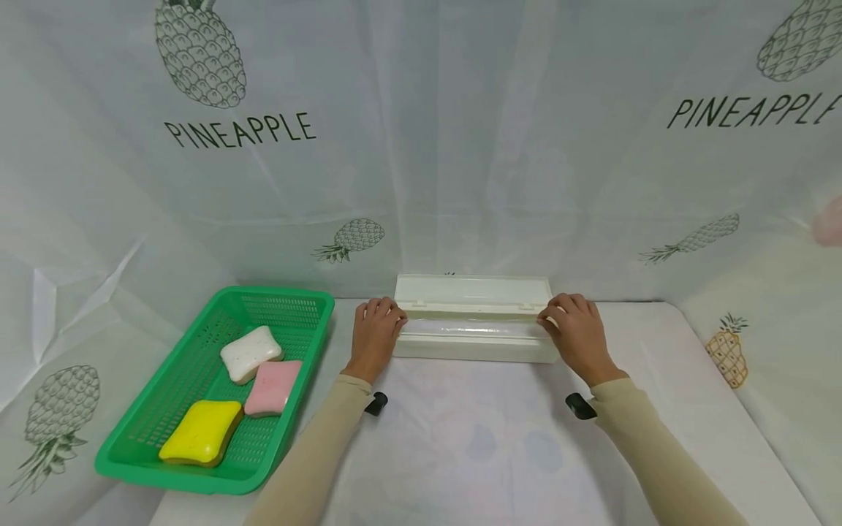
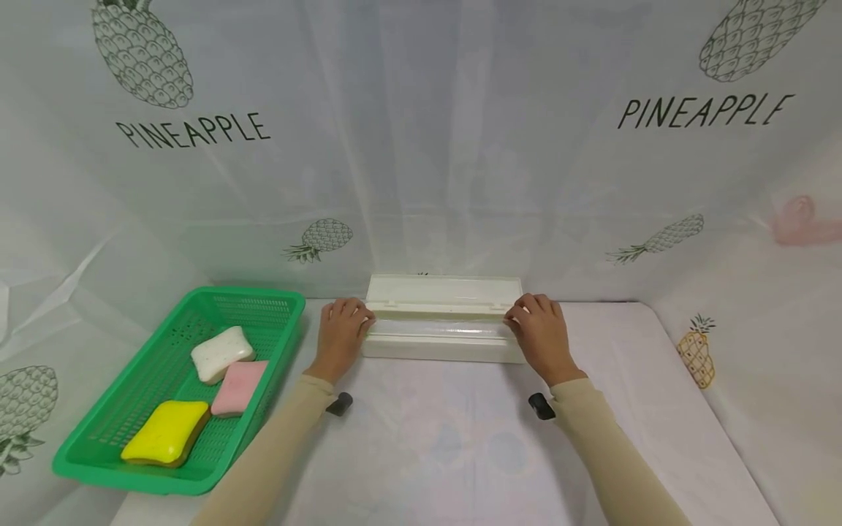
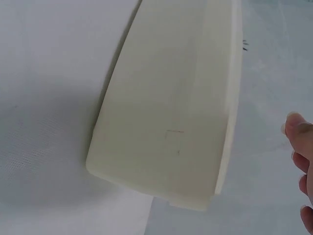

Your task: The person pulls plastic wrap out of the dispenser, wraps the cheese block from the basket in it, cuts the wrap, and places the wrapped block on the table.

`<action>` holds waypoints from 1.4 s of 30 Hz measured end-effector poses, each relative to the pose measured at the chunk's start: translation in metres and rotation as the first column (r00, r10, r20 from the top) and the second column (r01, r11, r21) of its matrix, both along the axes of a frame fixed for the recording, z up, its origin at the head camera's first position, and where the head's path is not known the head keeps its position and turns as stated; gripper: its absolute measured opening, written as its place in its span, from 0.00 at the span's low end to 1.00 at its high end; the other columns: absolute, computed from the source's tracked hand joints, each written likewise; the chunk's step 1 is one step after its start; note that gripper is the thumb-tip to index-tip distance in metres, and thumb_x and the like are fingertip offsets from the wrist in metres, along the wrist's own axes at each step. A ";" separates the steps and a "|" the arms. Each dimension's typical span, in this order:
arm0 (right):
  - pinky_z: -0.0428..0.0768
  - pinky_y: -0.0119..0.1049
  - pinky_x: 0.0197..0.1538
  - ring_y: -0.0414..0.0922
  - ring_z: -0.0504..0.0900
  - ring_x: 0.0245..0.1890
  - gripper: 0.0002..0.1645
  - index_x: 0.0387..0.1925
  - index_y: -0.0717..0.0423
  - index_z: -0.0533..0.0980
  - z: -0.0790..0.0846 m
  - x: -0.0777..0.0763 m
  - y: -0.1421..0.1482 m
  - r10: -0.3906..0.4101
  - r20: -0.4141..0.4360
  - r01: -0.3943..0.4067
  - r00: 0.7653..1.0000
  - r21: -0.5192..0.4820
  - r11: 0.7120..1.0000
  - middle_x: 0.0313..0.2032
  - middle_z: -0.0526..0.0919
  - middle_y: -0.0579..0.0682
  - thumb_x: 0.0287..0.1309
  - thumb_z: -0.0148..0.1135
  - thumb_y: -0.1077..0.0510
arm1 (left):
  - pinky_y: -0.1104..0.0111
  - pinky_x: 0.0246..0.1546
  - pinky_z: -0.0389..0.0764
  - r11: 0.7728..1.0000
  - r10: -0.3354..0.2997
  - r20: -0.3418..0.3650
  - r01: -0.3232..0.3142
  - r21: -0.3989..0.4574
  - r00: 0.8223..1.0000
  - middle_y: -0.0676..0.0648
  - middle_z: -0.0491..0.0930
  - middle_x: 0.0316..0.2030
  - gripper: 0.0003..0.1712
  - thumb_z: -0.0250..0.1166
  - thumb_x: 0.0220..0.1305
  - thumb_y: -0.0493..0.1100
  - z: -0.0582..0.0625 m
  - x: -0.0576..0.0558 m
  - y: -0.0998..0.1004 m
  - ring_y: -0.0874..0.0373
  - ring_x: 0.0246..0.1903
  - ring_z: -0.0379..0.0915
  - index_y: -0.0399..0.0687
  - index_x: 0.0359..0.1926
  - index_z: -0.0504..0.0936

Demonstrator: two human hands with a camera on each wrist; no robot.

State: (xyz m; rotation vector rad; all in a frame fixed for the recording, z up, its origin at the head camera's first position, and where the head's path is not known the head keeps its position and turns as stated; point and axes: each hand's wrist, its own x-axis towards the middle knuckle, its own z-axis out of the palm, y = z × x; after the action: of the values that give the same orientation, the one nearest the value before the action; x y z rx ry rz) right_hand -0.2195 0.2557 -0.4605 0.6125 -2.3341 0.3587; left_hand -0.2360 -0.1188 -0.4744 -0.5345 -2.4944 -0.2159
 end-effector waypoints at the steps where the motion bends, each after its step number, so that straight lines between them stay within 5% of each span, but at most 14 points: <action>1: 0.65 0.51 0.43 0.55 0.70 0.41 0.08 0.25 0.55 0.79 0.001 0.001 0.000 0.001 0.000 -0.001 1.000 -0.005 1.000 0.34 0.75 0.51 0.42 0.73 0.60 | 0.58 0.50 0.61 1.000 0.003 -0.006 -0.003 0.001 1.000 0.54 0.71 0.39 0.05 0.62 0.61 0.49 0.001 0.001 0.000 0.54 0.45 0.64 0.56 0.34 0.82; 10: 0.63 0.52 0.45 0.56 0.69 0.43 0.08 0.25 0.55 0.79 0.009 0.008 0.002 -0.010 -0.017 0.010 1.000 -0.026 1.000 0.36 0.76 0.53 0.41 0.73 0.60 | 0.57 0.49 0.62 0.999 0.033 -0.051 -0.033 0.002 0.998 0.54 0.72 0.40 0.04 0.64 0.59 0.49 0.007 0.005 -0.002 0.54 0.45 0.64 0.57 0.34 0.82; 32: 0.60 0.55 0.45 0.59 0.68 0.44 0.09 0.25 0.55 0.80 0.034 0.031 0.000 -0.023 -0.050 0.018 0.998 -0.092 0.996 0.37 0.75 0.53 0.39 0.74 0.64 | 0.56 0.51 0.61 0.992 0.009 -0.099 0.003 0.125 0.995 0.53 0.72 0.40 0.06 0.63 0.59 0.49 0.026 0.022 -0.004 0.53 0.46 0.65 0.54 0.32 0.82; 42: 0.58 0.55 0.48 0.59 0.67 0.45 0.08 0.26 0.57 0.81 0.049 0.045 0.000 -0.031 -0.051 0.026 0.998 -0.082 0.996 0.39 0.74 0.55 0.40 0.73 0.64 | 0.54 0.50 0.61 0.986 -0.020 -0.178 0.049 0.160 0.984 0.51 0.73 0.40 0.04 0.67 0.55 0.46 0.042 0.030 -0.005 0.52 0.45 0.65 0.52 0.31 0.82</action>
State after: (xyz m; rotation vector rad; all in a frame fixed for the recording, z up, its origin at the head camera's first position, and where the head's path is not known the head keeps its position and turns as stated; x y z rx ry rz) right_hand -0.1749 0.2561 -0.4112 0.5424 -2.2647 0.4174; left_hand -0.2056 -0.1233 -0.4327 -0.5062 -2.2734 -0.3675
